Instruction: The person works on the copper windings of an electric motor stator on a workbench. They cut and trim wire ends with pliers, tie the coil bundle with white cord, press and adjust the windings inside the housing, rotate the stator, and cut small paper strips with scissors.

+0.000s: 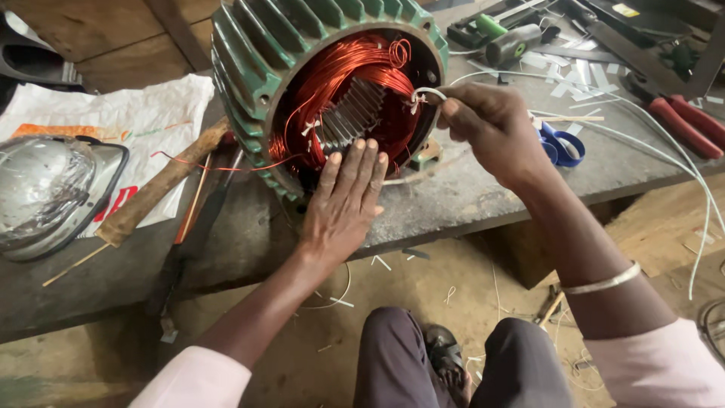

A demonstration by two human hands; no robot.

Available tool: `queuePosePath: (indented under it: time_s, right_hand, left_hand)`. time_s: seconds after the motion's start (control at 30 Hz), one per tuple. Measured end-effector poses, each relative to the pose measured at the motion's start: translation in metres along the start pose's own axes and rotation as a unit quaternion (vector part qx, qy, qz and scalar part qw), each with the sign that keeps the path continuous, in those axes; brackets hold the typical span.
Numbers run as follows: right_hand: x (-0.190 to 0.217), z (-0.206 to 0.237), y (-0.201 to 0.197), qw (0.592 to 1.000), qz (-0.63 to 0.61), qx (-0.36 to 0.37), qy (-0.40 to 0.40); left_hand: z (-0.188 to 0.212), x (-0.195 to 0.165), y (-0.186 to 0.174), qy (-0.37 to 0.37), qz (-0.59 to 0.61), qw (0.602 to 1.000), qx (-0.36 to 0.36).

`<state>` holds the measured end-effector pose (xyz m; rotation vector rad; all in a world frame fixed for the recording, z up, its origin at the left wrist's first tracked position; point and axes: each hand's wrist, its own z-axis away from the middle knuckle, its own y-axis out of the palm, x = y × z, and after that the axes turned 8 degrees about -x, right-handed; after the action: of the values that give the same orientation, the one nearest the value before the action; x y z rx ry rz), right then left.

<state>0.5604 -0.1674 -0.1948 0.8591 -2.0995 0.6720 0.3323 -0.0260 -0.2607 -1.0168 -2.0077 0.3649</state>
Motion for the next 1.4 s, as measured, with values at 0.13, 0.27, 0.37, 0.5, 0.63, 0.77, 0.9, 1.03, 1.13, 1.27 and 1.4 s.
queuePosePath:
  time_s: [0.13,0.27,0.37,0.5,0.63,0.77,0.9,1.03,1.13,1.27,1.4]
  right_hand:
    - [0.008,0.034,-0.019,0.991,0.046,-0.03,0.124]
    - [-0.001,0.048,-0.015,0.995,-0.016,-0.023,0.091]
    - [-0.009,0.04,-0.007,0.996,0.022,-0.084,0.028]
    - [-0.005,0.046,-0.001,0.983,0.092,-0.139,-0.072]
    - [-0.004,0.056,0.013,0.968,0.108,-0.2,-0.104]
    - [-0.013,0.045,0.02,0.96,0.116,-0.227,-0.114]
    - [-0.012,0.042,0.017,0.953,0.15,-0.215,-0.153]
    - [-0.007,0.034,0.026,0.903,0.293,-0.23,-0.215]
    - [-0.008,0.018,0.031,0.895,0.303,-0.253,-0.209]
    - [-0.007,0.001,0.038,0.911,0.241,-0.254,-0.218]
    - [-0.006,0.007,0.037,0.938,0.135,-0.244,-0.206]
  left_hand:
    - [0.001,0.03,-0.034,0.096,-0.011,0.994,-0.04]
    - [-0.011,0.06,-0.054,0.158,-0.019,0.987,-0.035]
    - [-0.024,0.07,-0.061,0.21,-0.042,0.976,-0.03]
    - [-0.034,0.08,-0.069,0.232,-0.177,0.952,-0.089]
    - [-0.042,0.1,-0.069,0.301,-0.236,0.922,-0.054]
    - [-0.046,0.102,-0.066,0.31,-0.185,0.931,-0.051]
    - [-0.038,0.076,-0.06,0.279,-0.176,0.944,0.001]
    - [-0.032,0.063,-0.033,0.225,-0.15,0.963,-0.011]
    - [-0.028,0.069,-0.014,0.239,-0.135,0.961,0.009]
    - [-0.025,0.069,-0.013,0.2,-0.086,0.974,0.06]
    - [-0.044,0.051,-0.033,0.073,0.046,0.996,0.017]
